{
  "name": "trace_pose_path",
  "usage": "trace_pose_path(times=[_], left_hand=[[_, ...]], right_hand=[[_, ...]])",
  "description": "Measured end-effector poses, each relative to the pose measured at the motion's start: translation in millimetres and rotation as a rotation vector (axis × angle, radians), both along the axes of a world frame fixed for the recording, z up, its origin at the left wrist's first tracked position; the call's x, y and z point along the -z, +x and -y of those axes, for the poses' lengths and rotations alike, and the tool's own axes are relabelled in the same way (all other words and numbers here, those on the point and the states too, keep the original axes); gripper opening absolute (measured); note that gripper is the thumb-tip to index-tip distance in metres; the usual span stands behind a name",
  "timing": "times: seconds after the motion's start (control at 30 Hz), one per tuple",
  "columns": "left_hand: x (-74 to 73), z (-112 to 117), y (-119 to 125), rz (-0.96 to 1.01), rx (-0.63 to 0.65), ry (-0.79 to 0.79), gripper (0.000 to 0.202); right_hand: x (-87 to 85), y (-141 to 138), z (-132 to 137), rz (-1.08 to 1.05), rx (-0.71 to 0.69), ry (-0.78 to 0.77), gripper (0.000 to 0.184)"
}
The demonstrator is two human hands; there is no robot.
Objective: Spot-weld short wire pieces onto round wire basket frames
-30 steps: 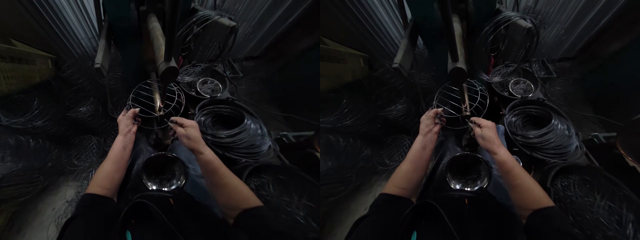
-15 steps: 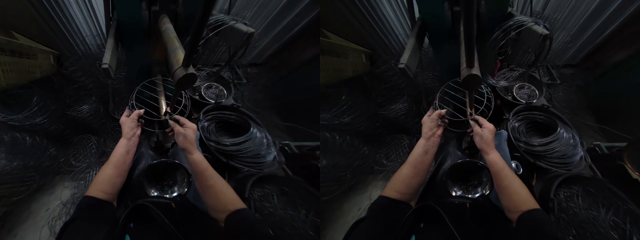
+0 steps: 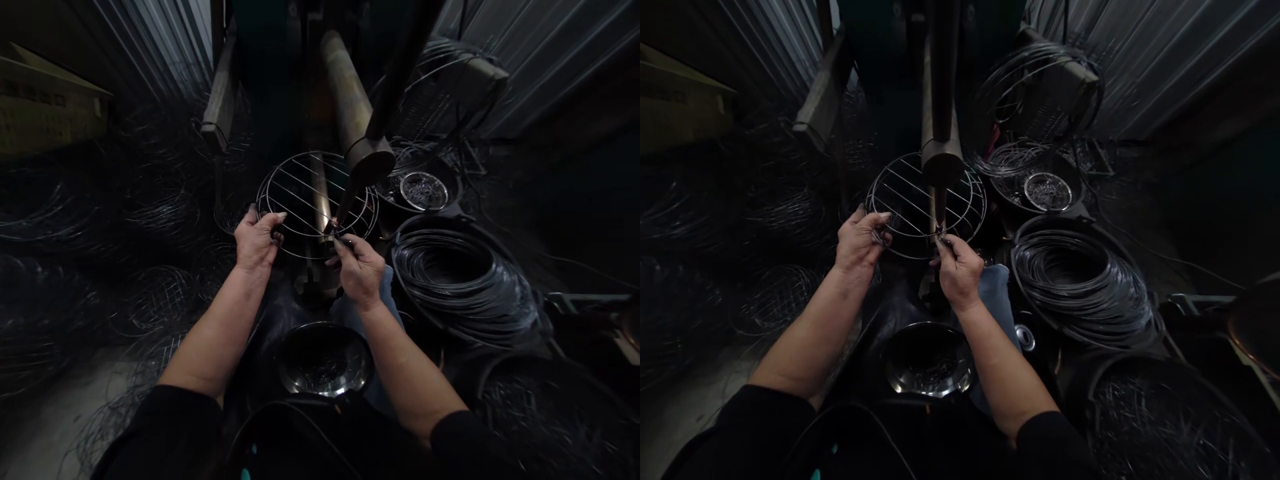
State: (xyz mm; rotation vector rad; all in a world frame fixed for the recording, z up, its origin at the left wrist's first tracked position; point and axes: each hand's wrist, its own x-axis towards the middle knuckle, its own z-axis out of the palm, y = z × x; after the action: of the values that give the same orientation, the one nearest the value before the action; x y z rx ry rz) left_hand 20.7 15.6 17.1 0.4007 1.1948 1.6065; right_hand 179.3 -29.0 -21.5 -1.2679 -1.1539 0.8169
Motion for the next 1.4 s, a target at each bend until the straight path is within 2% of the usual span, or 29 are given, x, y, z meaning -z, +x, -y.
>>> trace_pose_path(times=[0.17,0.47,0.77,0.9,1.13,1.23,1.3,1.33,1.4], left_hand=[[-0.4,-4.7,1.0,-0.016,-0.001,0.001,0.04],[-2.3,-9.3,-0.1,0.011,-0.004,-0.053,0.041],[1.2,-12.7,-0.8,0.017,0.003,-0.054,0.039],[-0.8,-13.4,-0.7,0.024,-0.025,-0.084,0.047],[3.9,-10.1,-0.2,-0.01,0.006,-0.03,0.04],[3.3,-10.9,-8.1,-0.046,0.059,-0.063,0.04],[1.6,-16.9,-17.1,-0.097,0.069,-0.101,0.04],[0.8,-21.7,-22.0,-0.12,0.063,-0.109,0.041],[-0.8,-33.3,-30.5,-0.154,0.075,-0.104,0.045]], right_hand=[[-1.0,-2.8,-1.7,0.044,0.063,0.05,0.021],[-4.5,-2.7,-7.8,0.056,0.042,0.095,0.015],[-4.3,-0.1,-11.5,-0.011,-0.001,0.04,0.015],[-5.4,0.4,-12.0,-0.026,-0.006,-0.011,0.017],[-8.6,-4.3,-12.0,-0.171,-0.02,-0.059,0.02],[-13.1,14.0,3.9,-0.191,0.068,-0.034,0.027],[-12.2,38.5,23.1,-0.064,0.151,-0.033,0.03],[-9.5,52.7,34.5,0.062,0.132,-0.064,0.029],[0.8,80.5,58.3,0.357,-0.062,-0.185,0.025]])
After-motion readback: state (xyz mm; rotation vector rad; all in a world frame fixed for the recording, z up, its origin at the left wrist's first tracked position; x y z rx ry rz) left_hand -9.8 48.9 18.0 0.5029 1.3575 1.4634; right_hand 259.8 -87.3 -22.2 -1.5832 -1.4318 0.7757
